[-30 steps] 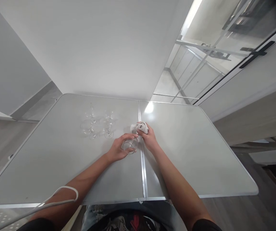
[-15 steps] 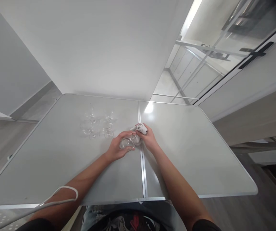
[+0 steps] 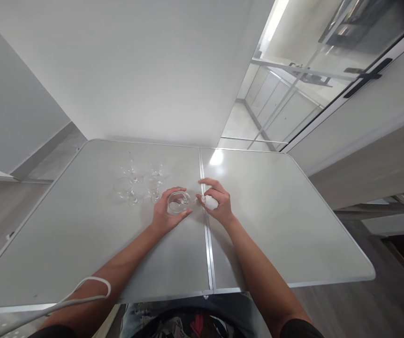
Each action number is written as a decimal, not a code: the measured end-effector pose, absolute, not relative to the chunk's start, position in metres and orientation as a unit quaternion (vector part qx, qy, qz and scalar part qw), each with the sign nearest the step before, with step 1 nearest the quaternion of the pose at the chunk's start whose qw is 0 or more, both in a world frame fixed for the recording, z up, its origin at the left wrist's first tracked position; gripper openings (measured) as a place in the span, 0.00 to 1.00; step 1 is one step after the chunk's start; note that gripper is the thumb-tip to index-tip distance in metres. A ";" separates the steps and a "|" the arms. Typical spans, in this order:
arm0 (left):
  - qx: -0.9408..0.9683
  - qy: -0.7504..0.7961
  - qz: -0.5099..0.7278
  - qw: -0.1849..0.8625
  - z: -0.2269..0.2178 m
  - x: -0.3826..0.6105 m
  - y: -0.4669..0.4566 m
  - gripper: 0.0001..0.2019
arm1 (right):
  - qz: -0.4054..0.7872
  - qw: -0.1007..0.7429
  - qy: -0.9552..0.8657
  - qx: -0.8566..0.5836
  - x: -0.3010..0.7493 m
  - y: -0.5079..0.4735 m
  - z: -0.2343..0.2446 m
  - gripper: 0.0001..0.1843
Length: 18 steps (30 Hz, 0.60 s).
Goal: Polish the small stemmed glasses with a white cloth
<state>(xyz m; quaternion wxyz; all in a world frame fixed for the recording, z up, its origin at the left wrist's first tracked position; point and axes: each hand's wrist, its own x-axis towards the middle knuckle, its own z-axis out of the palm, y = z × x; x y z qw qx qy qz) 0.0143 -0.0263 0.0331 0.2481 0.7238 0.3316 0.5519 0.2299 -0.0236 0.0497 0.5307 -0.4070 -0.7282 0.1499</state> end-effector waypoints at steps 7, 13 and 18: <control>0.746 0.324 0.559 0.160 0.036 0.016 -0.024 0.33 | 0.249 0.414 -0.805 -0.343 0.217 -0.027 0.034 0.21; 0.775 0.273 0.533 0.201 0.032 0.020 -0.026 0.36 | 0.114 0.384 -0.832 -0.384 0.211 -0.026 0.017 0.12; 0.770 0.282 0.523 0.234 0.031 0.020 -0.024 0.41 | 0.046 0.377 -0.795 -0.473 0.239 -0.015 0.015 0.12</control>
